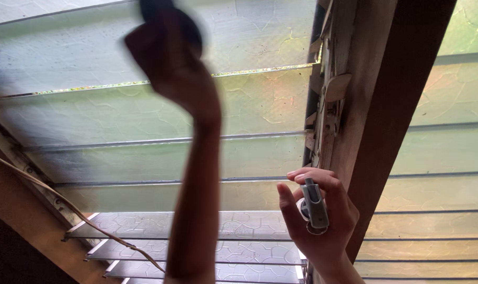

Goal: The person wipes the individual glass slats of a jalousie window using a sponge and sprays them with a cleaning solution from a bottle.

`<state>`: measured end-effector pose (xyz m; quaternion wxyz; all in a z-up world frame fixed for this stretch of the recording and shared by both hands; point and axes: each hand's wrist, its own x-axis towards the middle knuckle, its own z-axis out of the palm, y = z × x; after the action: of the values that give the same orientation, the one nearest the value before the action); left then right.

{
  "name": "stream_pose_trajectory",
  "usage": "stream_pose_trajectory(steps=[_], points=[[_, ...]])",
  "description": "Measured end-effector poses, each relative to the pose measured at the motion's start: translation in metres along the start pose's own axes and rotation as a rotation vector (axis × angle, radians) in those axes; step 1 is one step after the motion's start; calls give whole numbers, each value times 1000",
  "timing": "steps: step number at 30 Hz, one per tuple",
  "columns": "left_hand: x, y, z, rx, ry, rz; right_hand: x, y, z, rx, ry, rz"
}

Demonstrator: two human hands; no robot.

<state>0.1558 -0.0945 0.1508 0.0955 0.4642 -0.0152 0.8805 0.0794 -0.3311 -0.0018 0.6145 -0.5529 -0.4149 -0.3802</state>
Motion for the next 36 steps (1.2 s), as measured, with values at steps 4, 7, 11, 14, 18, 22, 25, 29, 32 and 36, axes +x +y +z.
stream_pose_trajectory(steps=[4,7,11,14,18,22,25,29,32,36], points=[[-32,105,42,-347,-206,-102,1,-2,-6,-44,19,14],[-42,133,47,-278,-317,-2,1,-5,-11,-112,22,48],[-29,87,38,-207,-329,222,0,-6,-8,-96,34,23],[-7,33,12,-104,-327,239,-2,-6,-7,-83,34,7],[28,-16,-31,112,-97,118,-5,-3,-8,-77,32,40],[30,-12,-41,197,49,33,-8,-5,-13,-58,50,27],[-3,29,-23,159,-57,-73,-7,-7,-16,-47,60,42],[-49,106,5,-178,-286,-158,-6,-10,-17,-68,64,59],[-51,133,22,-153,-419,-97,-9,-12,-20,-121,68,58],[-32,103,4,-66,-482,-32,-13,-6,-28,-135,75,35]])
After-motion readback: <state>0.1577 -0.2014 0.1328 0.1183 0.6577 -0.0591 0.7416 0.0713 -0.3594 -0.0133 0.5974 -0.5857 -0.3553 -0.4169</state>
